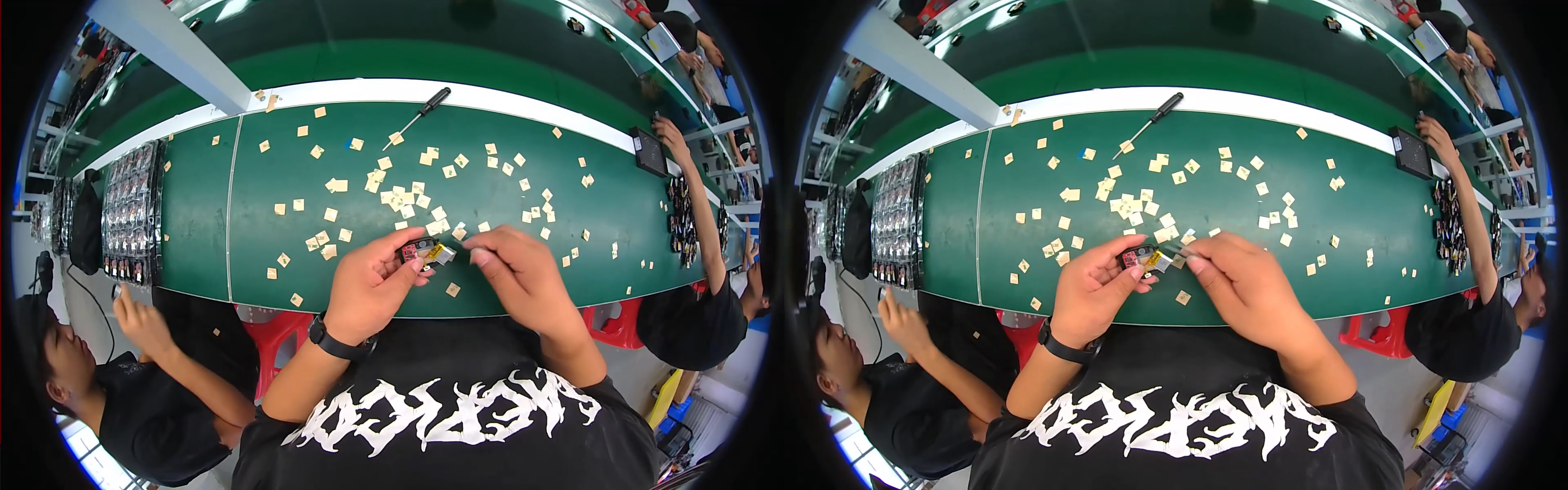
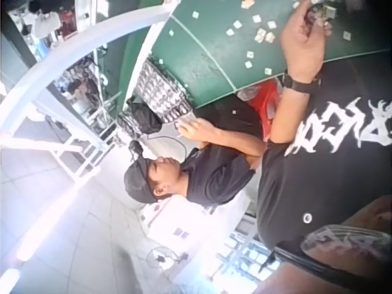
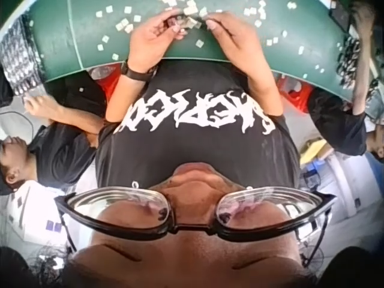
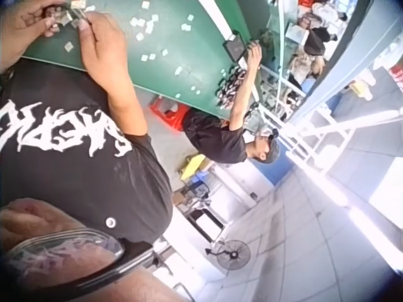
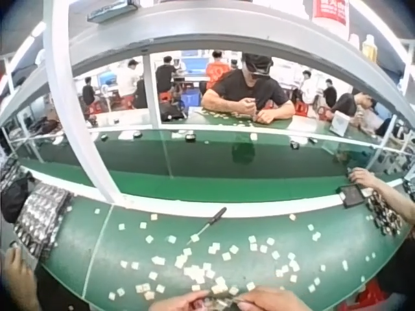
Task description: Assembling small electronic components (possibly sensors or watch parts) at a factory workstation using tweezers.
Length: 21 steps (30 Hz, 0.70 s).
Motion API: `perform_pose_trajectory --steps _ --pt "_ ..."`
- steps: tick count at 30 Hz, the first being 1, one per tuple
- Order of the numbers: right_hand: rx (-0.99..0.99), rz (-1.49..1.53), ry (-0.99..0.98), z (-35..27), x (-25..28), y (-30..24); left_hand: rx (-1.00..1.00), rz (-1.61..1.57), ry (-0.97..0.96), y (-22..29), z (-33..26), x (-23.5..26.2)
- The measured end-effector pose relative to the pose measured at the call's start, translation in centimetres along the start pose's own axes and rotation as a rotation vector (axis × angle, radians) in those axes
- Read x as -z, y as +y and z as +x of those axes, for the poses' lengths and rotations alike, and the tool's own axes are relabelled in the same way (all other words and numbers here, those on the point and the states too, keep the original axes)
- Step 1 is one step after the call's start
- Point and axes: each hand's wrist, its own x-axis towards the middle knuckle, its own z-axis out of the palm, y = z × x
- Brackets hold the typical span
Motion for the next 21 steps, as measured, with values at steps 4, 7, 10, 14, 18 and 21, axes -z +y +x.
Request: perform_pose_trajectory --steps 4,7,10,14,18,21 --pt "-0.118 0.089 0.044 -1.4 -1.5 0.0 0.006 0.221 0.054 -1.2 0.0 -0.6" --pt "-0.155 0.083 0.033 -1.6 -2.0 0.3 -0.077 0.375 0.077 -1.3 0.0 -1.1" --pt "-0.168 0.008 -0.003 -1.7 -2.3 0.7 -0.049 0.304 0.101 -1.7 0.0 -1.1" --pt "-0.153 -0.076 0.025 -1.6 -2.5 0.6 -0.120 0.337 0.107 -2.1 -0.2 -1.2" --pt "-0.122 -0.155 0.038 -1.5 -2.9 0.8 -0.292 0.557 0.098 -1.9 -0.7 -1.5" --pt "-0.135 -0.205 0.031 -1.7 -3.2 1.0 -0.356 0.605 0.096 -2.4 -0.6 -1.5"
